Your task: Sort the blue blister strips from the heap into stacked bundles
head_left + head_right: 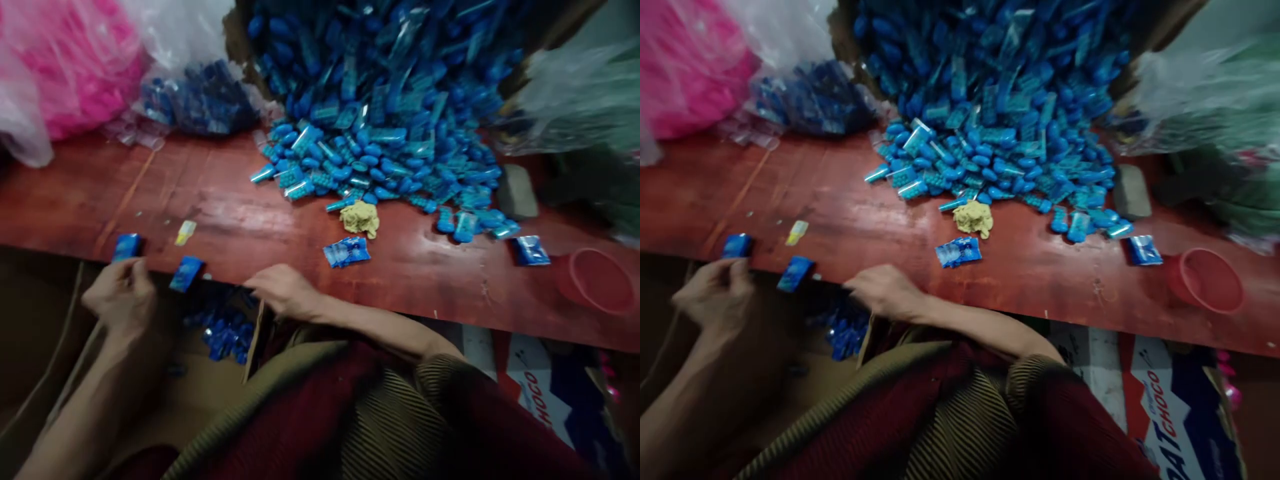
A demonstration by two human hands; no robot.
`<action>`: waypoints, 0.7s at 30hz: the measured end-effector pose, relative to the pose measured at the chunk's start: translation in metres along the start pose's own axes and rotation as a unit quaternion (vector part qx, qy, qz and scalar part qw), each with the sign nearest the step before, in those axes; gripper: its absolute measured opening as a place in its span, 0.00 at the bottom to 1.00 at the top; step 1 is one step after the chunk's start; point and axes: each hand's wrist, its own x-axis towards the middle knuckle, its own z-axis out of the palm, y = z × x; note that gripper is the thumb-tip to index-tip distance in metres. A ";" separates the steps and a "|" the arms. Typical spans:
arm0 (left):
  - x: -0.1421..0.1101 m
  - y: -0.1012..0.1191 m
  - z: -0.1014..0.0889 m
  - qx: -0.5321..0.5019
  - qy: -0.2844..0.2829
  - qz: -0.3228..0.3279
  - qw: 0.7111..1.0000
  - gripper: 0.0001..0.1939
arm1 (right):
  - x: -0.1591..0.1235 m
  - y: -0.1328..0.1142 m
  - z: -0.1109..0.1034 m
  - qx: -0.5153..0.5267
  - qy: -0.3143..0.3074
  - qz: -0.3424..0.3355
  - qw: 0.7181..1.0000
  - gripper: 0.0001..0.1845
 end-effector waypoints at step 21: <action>-0.175 0.082 0.079 -0.100 -0.349 -0.077 0.929 0.15 | -0.041 0.069 0.084 0.183 -0.104 0.190 0.959 0.22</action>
